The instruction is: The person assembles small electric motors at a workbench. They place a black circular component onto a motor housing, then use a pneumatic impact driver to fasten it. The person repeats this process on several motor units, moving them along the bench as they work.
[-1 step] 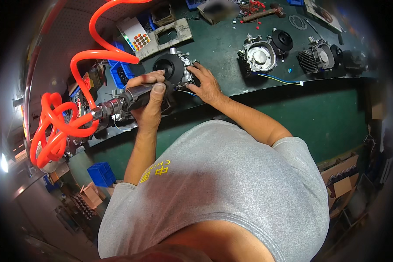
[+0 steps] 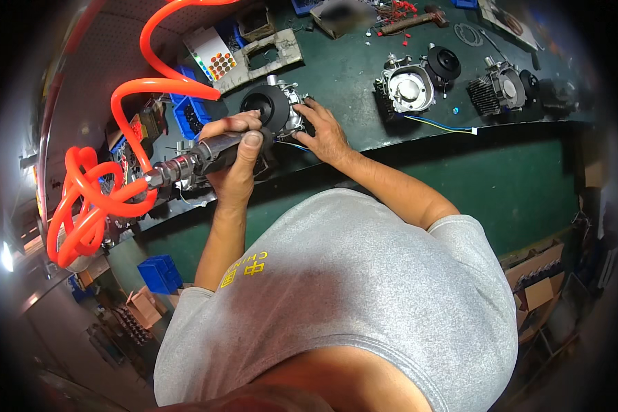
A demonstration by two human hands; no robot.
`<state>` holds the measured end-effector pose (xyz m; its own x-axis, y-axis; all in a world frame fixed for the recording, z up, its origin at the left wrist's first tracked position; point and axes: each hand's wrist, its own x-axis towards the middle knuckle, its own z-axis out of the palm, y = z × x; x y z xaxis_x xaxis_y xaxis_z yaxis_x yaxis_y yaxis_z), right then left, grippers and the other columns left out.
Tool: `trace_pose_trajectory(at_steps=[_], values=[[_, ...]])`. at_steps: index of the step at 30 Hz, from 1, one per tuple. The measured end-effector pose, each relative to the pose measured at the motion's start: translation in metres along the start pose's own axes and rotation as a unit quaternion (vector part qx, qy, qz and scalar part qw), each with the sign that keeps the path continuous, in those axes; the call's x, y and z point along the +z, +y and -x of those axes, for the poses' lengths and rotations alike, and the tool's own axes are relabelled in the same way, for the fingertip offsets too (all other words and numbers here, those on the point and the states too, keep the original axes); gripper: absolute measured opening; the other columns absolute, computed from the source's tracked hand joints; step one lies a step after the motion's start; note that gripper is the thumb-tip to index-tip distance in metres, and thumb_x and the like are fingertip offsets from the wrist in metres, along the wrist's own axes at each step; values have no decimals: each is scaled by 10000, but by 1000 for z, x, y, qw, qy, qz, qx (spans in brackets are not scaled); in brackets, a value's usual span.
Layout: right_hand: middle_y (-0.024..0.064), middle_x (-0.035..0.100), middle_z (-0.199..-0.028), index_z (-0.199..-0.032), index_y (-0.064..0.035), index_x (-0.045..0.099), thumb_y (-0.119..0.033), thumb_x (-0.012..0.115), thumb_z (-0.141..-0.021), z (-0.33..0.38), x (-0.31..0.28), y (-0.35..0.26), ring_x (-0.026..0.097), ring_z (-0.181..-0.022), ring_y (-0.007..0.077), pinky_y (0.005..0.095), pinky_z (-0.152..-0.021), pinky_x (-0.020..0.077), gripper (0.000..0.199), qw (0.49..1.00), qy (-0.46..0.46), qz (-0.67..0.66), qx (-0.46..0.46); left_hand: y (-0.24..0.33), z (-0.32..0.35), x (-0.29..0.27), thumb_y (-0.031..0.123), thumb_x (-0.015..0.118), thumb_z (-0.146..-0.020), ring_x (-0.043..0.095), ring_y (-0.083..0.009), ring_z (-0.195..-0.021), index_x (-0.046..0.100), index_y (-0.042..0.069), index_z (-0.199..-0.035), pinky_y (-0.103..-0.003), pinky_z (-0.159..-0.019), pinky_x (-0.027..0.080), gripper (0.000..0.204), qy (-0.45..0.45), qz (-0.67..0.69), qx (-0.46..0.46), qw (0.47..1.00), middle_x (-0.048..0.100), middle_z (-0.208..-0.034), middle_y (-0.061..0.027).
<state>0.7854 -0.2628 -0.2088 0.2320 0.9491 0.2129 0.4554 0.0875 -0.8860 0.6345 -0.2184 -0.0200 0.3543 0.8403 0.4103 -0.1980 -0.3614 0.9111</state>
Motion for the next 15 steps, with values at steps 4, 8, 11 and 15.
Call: trace_pose_trajectory(at_steps=[4, 8, 11, 15], values=[[208, 504, -1510, -1458, -138, 564, -219, 810, -843, 0, -1, 1, 517, -1337, 428, 482, -1115, 454, 668, 1000, 7, -1, -6, 9, -8, 3, 56, 835, -885, 699, -228, -1065, 636, 11, -1130, -397, -993, 556, 319, -51, -16, -30, 998, 736, -1062, -131], [211, 518, -1488, -1439, -132, 583, -217, 817, -836, -1, -1, 0, 519, -1334, 426, 483, -1113, 456, 652, 1000, 10, 5, -2, 0, -16, 1, 48, 840, -879, 692, -213, -1039, 641, 11, -1094, -386, -979, 560, 295, -86, -8, -49, 995, 721, -1052, -126], [213, 527, -1469, -1434, -132, 585, -217, 821, -831, -1, -1, 1, 525, -1321, 425, 482, -1106, 460, 653, 1000, 15, 4, -9, -3, -19, 3, 49, 843, -877, 681, -201, -1019, 638, 15, -1067, -381, -968, 560, 281, -87, 7, -56, 995, 711, -1042, -119], [200, 561, -1364, -1389, -133, 620, -212, 825, -818, -1, -5, -7, 561, -1224, 400, 468, -1056, 484, 612, 998, 52, 23, -33, 4, -23, 7, 62, 851, -875, 675, -193, -1007, 633, 17, -1050, -370, -934, 567, 284, -62, 4, -36, 997, 706, -1039, -114]])
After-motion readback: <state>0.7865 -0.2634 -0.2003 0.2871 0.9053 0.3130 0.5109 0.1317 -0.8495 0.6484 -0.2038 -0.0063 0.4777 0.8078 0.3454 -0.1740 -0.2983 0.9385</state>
